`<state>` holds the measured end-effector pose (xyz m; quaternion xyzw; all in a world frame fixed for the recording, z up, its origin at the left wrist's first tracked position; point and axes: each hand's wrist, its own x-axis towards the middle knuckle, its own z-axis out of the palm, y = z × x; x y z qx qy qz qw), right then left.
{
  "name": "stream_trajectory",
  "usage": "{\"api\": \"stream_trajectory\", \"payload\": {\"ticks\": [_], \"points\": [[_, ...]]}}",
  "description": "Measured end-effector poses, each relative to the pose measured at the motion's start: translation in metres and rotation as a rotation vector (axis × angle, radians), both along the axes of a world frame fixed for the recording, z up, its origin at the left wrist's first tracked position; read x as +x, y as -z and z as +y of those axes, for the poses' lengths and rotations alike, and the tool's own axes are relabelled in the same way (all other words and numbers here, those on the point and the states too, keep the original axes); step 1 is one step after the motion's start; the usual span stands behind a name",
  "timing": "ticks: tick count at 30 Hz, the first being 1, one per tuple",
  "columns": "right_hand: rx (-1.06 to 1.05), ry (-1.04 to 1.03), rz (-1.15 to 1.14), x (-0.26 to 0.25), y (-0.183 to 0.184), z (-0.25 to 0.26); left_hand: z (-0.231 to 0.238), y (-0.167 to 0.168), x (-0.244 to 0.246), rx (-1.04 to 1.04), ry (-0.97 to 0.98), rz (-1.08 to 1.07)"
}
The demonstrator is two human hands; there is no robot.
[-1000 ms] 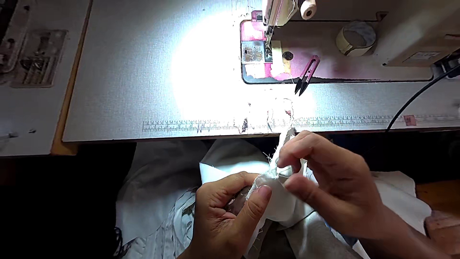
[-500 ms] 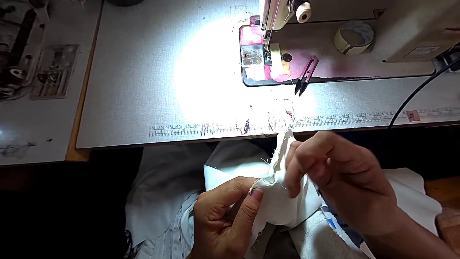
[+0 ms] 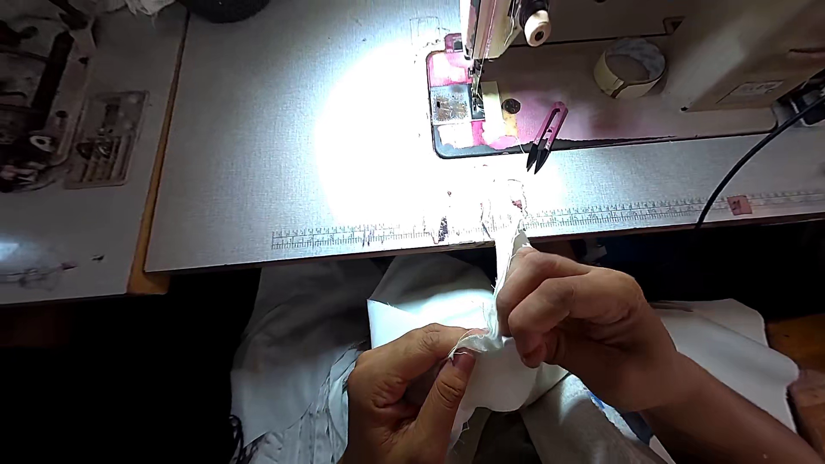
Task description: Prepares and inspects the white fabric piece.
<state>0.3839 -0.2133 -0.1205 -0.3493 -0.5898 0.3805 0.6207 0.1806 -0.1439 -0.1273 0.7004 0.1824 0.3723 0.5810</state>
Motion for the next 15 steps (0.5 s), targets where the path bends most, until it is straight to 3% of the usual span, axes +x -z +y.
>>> {"api": "stream_trajectory", "payload": {"ticks": [2,4,7,9,12,15], "points": [[0.009,-0.108,0.118,-0.004,0.001,0.002,0.002,0.001,0.000,-0.017,0.030,-0.005],[0.016,-0.135,0.072,-0.002,0.004,0.002,0.003,0.003,-0.001,-0.038,0.057,-0.011],[-0.049,0.208,-0.315,0.037,0.025,0.002,0.002,0.001,-0.019,-0.060,0.073,-0.008],[-0.092,0.374,-0.346,0.057,0.026,0.000,0.011,-0.004,-0.030,-0.087,0.098,0.006],[-0.030,0.259,-0.265,0.045,-0.003,-0.006,0.013,-0.004,-0.031,-0.140,0.142,0.036],[0.068,-0.020,-0.420,0.037,-0.027,0.028,0.021,-0.016,-0.019,-0.010,0.211,0.089]]}}
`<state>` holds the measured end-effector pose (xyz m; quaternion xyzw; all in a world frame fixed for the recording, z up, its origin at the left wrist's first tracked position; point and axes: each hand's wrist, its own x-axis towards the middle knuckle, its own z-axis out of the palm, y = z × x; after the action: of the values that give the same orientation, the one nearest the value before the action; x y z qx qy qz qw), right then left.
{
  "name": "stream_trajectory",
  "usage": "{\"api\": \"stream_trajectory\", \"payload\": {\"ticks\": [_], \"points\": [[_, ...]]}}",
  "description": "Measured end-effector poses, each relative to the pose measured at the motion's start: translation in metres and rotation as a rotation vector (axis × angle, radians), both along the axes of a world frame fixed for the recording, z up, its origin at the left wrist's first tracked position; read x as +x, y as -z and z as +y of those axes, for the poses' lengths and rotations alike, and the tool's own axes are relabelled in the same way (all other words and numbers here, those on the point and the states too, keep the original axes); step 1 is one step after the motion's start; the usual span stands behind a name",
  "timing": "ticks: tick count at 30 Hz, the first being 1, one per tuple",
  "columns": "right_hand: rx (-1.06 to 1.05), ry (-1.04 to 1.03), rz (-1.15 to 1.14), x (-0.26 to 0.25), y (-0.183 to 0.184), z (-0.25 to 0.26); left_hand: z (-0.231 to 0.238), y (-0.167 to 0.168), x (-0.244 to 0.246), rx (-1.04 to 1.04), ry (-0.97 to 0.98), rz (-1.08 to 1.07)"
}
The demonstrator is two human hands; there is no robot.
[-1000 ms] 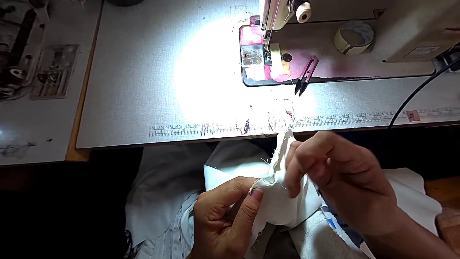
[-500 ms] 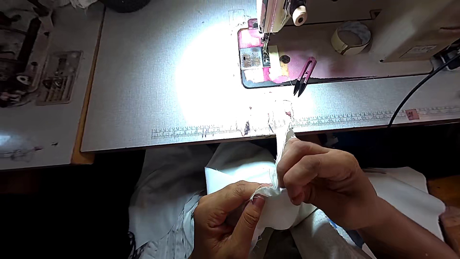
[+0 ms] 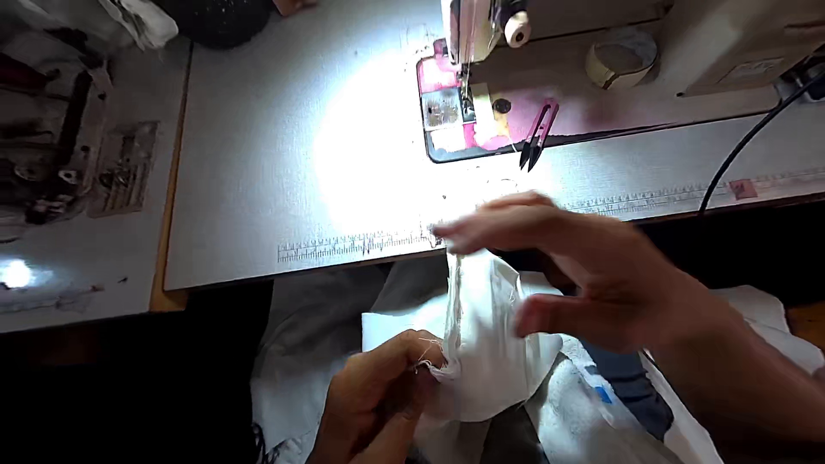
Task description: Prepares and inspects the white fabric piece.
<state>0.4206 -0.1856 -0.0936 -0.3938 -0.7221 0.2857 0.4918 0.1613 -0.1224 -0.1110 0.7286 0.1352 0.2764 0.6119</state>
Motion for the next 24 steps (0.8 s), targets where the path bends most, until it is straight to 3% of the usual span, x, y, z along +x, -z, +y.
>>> {"api": "stream_trajectory", "payload": {"ticks": [2,4,8,11,15,19,24], "points": [[-0.049,-0.168,-0.129,-0.001,-0.004,0.026,0.010,-0.017,0.000,0.198,-0.027,0.088],[-0.029,-0.149,-0.216,-0.004,-0.009,0.037,0.027,-0.037,-0.007,0.347,-0.110,0.134],[0.247,0.244,-0.269,-0.023,-0.023,0.007,0.036,-0.052,-0.013,0.749,-0.364,0.030],[0.295,0.453,-0.273,-0.027,0.001,-0.027,0.024,-0.036,-0.020,1.075,-0.365,0.038],[0.169,0.525,-0.308,-0.021,0.033,-0.058,0.000,-0.005,-0.017,1.149,-0.335,0.078],[-0.077,0.420,-0.318,-0.006,0.011,-0.082,-0.018,0.013,-0.005,1.109,-0.381,0.053],[-0.121,0.299,-0.171,-0.026,-0.009,-0.070,-0.034,0.015,0.003,1.080,-0.457,0.031]]}}
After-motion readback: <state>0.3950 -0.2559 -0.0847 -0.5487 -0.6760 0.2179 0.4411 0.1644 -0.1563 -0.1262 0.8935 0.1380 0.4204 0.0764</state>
